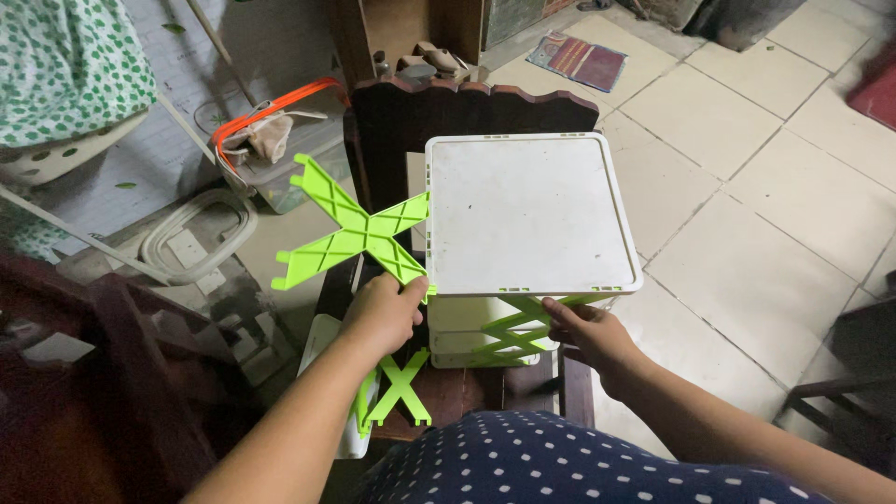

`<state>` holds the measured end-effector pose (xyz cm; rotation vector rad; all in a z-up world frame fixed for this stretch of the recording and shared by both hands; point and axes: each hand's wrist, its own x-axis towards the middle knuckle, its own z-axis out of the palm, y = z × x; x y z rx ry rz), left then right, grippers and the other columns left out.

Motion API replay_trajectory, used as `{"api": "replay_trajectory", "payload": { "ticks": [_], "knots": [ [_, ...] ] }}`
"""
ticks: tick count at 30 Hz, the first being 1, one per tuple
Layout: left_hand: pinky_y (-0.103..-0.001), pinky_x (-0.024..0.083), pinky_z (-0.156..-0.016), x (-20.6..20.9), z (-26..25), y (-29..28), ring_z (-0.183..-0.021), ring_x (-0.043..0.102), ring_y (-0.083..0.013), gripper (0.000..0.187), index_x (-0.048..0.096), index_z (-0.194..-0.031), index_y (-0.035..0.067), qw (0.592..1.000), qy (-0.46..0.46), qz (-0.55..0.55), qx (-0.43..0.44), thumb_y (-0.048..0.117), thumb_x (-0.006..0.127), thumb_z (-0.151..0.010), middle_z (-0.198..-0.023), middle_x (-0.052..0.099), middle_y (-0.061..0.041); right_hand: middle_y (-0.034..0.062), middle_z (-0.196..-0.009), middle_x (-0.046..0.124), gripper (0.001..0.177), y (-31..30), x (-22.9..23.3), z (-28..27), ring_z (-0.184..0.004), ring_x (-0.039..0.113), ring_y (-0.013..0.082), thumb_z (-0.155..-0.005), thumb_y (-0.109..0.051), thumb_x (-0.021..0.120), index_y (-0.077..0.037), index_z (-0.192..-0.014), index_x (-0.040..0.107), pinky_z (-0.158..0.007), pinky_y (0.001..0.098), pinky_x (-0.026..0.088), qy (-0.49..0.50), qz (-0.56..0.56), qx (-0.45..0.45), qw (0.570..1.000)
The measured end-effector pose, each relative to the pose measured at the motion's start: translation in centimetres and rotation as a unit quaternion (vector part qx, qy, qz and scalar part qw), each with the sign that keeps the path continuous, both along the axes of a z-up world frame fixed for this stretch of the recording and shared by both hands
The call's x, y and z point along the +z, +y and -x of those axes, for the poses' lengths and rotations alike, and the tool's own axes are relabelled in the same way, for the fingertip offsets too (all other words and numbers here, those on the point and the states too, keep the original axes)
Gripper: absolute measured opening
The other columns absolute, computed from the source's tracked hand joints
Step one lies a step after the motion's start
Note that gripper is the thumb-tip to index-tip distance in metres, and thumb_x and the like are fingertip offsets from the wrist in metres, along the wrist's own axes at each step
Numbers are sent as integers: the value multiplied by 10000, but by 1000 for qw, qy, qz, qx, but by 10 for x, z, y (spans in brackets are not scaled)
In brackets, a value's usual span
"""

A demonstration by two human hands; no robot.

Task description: The person disassembles a stack of white trays with green X-shaped supports. They remove the supports one by one and separate the trays, placing them on a wooden chair. The person then begins to reassemble the stack by reattaching the supports to the trays.

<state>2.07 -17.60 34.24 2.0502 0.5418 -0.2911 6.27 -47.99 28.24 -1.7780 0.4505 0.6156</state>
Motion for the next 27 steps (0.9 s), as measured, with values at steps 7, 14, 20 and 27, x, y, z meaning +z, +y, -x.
{"api": "replay_trajectory", "payload": {
  "ticks": [7,14,20,27],
  "knots": [
    [-333,526,-575,-1,9,5,-561,602,-151,358,721,-1091,58,996,-5,85,21,375,612,-964,-752,714,-72,84,-1199,698,452,-16,-4,-6,-1115,672,238,-937,-378,587,-102,-1294,613,-949,435,515,-20,-57,-47,997],
    [-334,543,-573,-1,4,3,-568,646,-158,344,704,-1071,45,999,-13,46,18,360,628,-954,-762,735,-66,138,-1229,709,386,-35,0,-12,-1209,642,240,-957,-248,627,-4,-1255,645,-1030,426,499,-76,-114,-16,990],
    [-343,550,-565,-1,6,3,-563,676,-171,354,690,-1052,39,1000,-21,15,7,373,619,-959,-749,744,-65,114,-1308,631,292,-40,10,-1,-1308,577,255,-976,-200,562,-64,-1233,549,-1130,445,437,-57,-317,-57,945],
    [-342,539,-564,-6,9,2,-552,653,-162,355,703,-1063,44,999,-21,35,18,374,608,-973,-744,739,-65,69,-1341,604,275,-41,18,5,-1338,548,241,-998,-227,541,-125,-1253,553,-1146,427,417,-47,-338,-59,938]
  ]
}}
